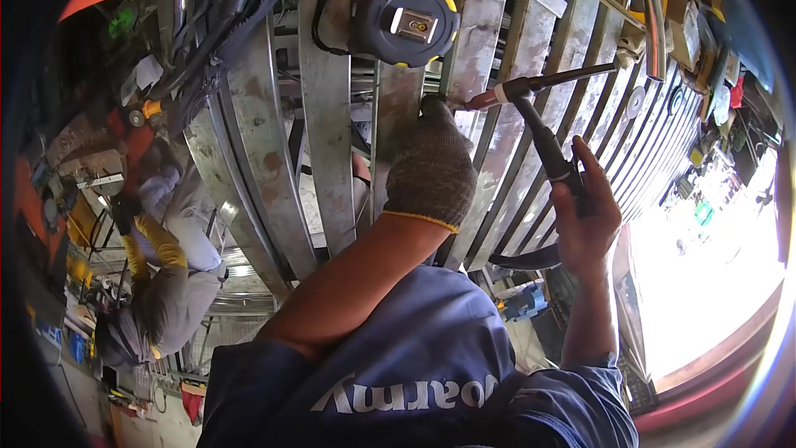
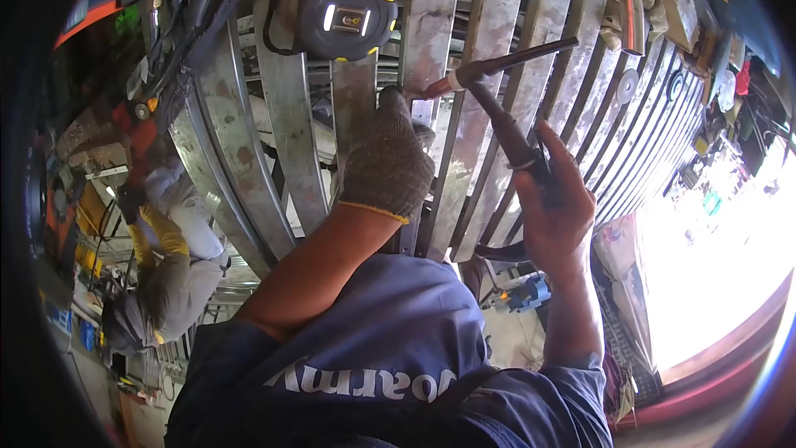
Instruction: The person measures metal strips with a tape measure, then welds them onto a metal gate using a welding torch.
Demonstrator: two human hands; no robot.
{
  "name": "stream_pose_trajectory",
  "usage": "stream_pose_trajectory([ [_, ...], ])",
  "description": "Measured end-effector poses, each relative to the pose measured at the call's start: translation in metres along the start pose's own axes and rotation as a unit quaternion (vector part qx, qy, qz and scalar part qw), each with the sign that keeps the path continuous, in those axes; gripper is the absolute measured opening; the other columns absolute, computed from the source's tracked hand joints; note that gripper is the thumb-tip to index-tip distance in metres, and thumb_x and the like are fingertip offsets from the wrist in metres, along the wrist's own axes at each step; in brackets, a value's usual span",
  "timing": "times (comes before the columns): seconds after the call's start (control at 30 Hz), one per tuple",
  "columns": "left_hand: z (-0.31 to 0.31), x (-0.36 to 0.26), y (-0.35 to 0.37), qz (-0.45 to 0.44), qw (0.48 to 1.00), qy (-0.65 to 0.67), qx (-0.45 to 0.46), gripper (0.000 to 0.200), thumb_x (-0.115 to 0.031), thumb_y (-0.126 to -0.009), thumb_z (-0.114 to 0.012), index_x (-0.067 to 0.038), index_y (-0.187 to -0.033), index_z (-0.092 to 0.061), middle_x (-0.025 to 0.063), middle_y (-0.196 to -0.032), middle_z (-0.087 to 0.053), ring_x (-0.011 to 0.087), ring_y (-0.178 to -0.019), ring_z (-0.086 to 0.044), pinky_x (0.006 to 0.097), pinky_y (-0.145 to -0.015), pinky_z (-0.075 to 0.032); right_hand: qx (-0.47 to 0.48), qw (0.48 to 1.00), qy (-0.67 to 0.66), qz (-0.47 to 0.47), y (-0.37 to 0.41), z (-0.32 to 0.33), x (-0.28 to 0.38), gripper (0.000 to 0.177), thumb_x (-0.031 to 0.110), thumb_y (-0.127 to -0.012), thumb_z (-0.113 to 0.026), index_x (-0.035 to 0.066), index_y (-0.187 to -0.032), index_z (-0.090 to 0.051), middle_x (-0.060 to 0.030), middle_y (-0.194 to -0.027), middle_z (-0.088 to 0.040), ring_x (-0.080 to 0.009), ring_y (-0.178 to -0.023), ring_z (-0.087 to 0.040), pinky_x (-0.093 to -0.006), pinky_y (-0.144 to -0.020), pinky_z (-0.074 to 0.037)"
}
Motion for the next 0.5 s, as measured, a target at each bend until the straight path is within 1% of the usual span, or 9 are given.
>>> stream_pose_trajectory([
  [0.07,-0.0027,0.0016,0.0011,-0.030,0.998,-0.042,-0.037,0.032,-0.005,-0.086,-0.075,0.004,-0.114,-0.061,0.0220,-0.091,-0.069,0.0437,-0.088,-0.071,0.0535,-0.079,-0.056,0.006,1.000,0.012,0.015,-0.0022,0.0003,0.0020,0.059,0.006,-0.103,-0.075,-0.001,-0.159,-0.056,-0.0135,-0.145,-0.071,-0.0143,-0.116,-0.071,-0.0328,-0.103,-0.056],
  [0.1,-0.0033,0.0016,0.0015,-0.045,0.995,-0.063,-0.055,0.033,-0.005,-0.086,-0.075,0.004,-0.114,-0.061,0.0217,-0.091,-0.070,0.0438,-0.087,-0.071,0.0534,-0.079,-0.056,0.007,1.000,0.005,0.002,-0.0027,-0.0001,0.0036,0.059,0.005,-0.103,-0.075,-0.001,-0.159,-0.056,-0.0137,-0.146,-0.070,-0.0145,-0.118,-0.071,-0.0331,-0.104,-0.056],
  [0.2,-0.0078,0.0053,-0.0014,0.007,0.999,-0.042,-0.005,0.032,-0.006,-0.087,-0.075,0.003,-0.114,-0.061,0.0223,-0.090,-0.070,0.0441,-0.086,-0.072,0.0531,-0.077,-0.057,0.005,1.000,0.008,-0.018,-0.0019,-0.0001,0.0049,0.060,0.004,-0.102,-0.074,0.000,-0.159,-0.056,-0.0149,-0.150,-0.068,-0.0166,-0.124,-0.069,-0.0352,-0.108,-0.055],
  [0.3,-0.0097,0.0077,-0.0012,0.009,0.999,-0.043,0.009,0.031,-0.007,-0.087,-0.075,0.003,-0.114,-0.061,0.0235,-0.090,-0.070,0.0435,-0.087,-0.072,0.0530,-0.078,-0.057,0.002,0.999,0.051,-0.018,0.0002,0.0009,0.0060,0.060,0.004,-0.102,-0.074,0.002,-0.159,-0.056,-0.0158,-0.152,-0.067,-0.0194,-0.130,-0.069,-0.0372,-0.110,-0.054],
  [0.33,-0.0096,0.0074,-0.0003,0.010,0.999,-0.051,0.016,0.031,-0.007,-0.090,-0.073,0.003,-0.117,-0.061,0.0224,-0.093,-0.072,0.0409,-0.088,-0.075,0.0504,-0.077,-0.060,0.001,0.998,0.067,-0.015,0.0012,0.0012,0.0064,0.060,0.004,-0.101,-0.074,0.003,-0.159,-0.057,-0.0161,-0.152,-0.067,-0.0205,-0.131,-0.069,-0.0378,-0.110,-0.054],
  [0.4,-0.0053,0.0033,-0.0004,0.013,0.997,-0.066,0.031,0.030,-0.005,-0.096,-0.069,0.003,-0.124,-0.061,0.0201,-0.097,-0.076,0.0356,-0.091,-0.080,0.0453,-0.076,-0.065,-0.006,0.996,0.090,0.003,0.0033,0.0004,0.0051,0.061,0.004,-0.101,-0.075,0.004,-0.159,-0.057,-0.0168,-0.150,-0.069,-0.0225,-0.131,-0.070,-0.0389,-0.110,-0.055],
  [0.5,-0.0044,0.0028,-0.0007,0.011,0.998,-0.049,0.035,0.032,-0.005,-0.096,-0.068,0.004,-0.127,-0.061,0.0222,-0.099,-0.076,0.0373,-0.093,-0.080,0.0448,-0.077,-0.065,-0.021,0.992,0.115,0.055,0.0068,-0.0013,0.0044,0.061,0.006,-0.101,-0.077,0.006,-0.159,-0.058,-0.0181,-0.146,-0.072,-0.0246,-0.128,-0.073,-0.0398,-0.106,-0.058],
])
Point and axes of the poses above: each hand's wrist, its own y-axis away from the middle knuckle, its own z-axis out of the back of the hand, x = y × z, the point moved 4 cm from there along -y, towards the middle knuckle
